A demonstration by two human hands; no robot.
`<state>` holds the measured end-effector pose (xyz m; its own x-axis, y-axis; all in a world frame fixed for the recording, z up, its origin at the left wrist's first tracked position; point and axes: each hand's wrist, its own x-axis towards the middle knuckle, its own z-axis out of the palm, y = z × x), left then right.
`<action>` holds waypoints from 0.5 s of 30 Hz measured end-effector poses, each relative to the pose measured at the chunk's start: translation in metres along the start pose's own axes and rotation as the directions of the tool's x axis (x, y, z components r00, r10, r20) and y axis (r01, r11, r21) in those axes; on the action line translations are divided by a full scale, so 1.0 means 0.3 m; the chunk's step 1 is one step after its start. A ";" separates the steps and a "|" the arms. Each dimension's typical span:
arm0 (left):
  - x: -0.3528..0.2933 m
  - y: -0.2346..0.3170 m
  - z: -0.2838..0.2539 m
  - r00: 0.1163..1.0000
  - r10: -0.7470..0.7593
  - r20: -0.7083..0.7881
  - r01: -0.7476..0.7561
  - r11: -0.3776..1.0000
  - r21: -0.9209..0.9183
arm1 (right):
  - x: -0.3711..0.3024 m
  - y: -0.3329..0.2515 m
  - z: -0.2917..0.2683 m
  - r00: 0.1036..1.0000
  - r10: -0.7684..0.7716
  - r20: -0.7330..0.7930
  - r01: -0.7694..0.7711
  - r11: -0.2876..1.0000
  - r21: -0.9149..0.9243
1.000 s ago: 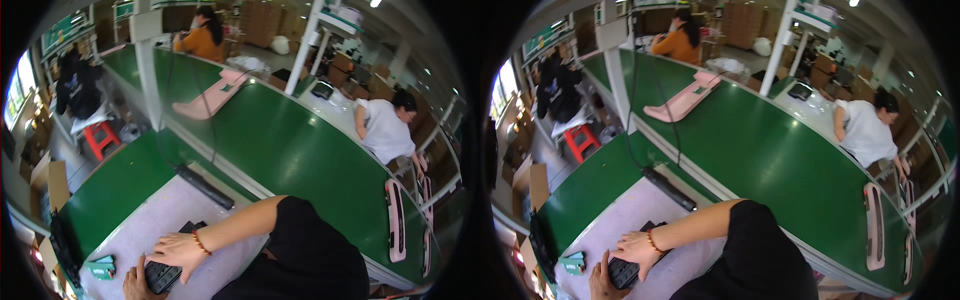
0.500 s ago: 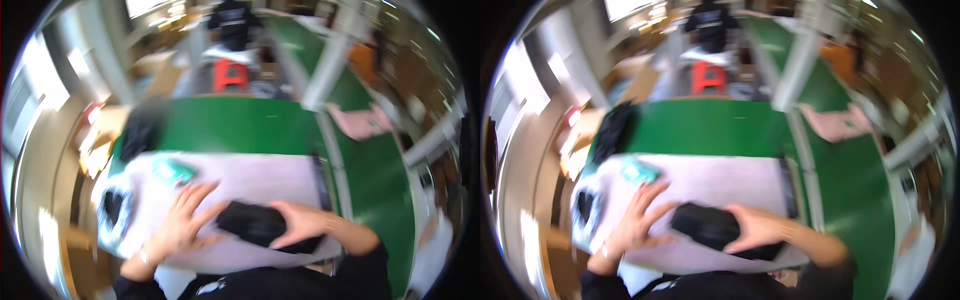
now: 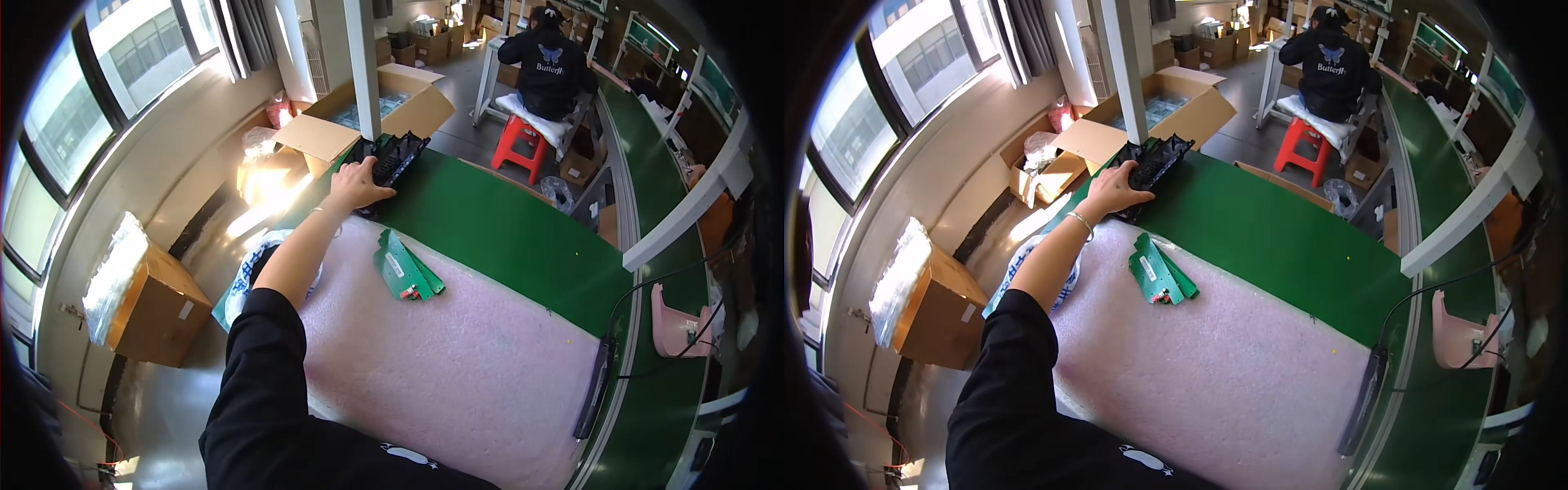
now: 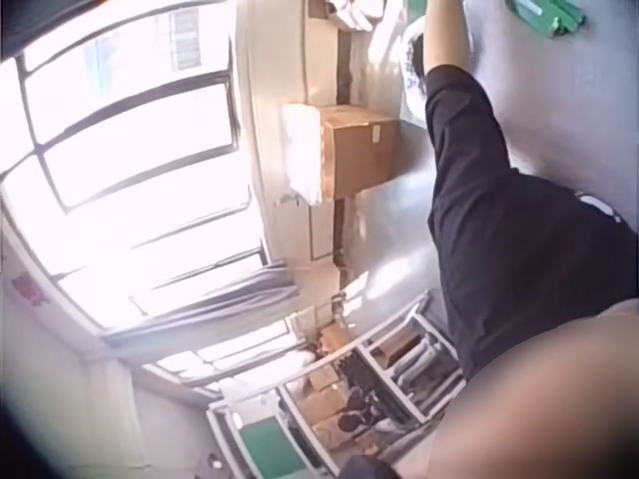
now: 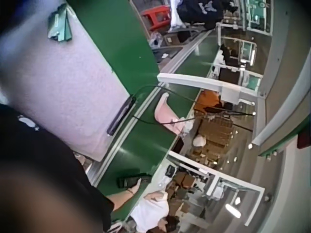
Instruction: Assembling electronic components by screwing parts onto a module using an electric screwdriver.
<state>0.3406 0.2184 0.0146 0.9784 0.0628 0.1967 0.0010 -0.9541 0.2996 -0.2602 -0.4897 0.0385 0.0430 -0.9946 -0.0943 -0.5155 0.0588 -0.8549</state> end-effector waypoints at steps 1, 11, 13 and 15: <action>-0.004 0.005 0.002 1.000 0.007 0.025 -0.008 0.998 0.059 | 0.058 0.101 -0.081 0.994 -0.108 -0.014 0.103 0.974 -0.204; -0.390 0.522 -0.173 0.856 0.511 -0.076 -0.462 0.691 -0.556 | -0.640 -0.464 0.473 0.637 -0.584 0.504 0.356 0.802 0.480; -0.550 0.629 -0.209 0.760 0.647 -0.070 -0.551 0.582 -0.598 | -0.871 -0.522 0.732 0.382 -0.498 0.778 0.158 0.865 0.476; -0.677 0.668 -0.225 0.708 0.701 0.079 -0.479 0.559 -0.677 | -1.077 -0.569 0.896 0.182 -0.428 0.885 -0.407 0.786 0.464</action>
<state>0.1282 0.0343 0.0975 0.7101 -0.6477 0.2761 -0.6075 -0.3653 0.7053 0.0439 -0.1554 0.0780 0.9860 -0.1310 -0.1028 -0.0255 0.4910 -0.8708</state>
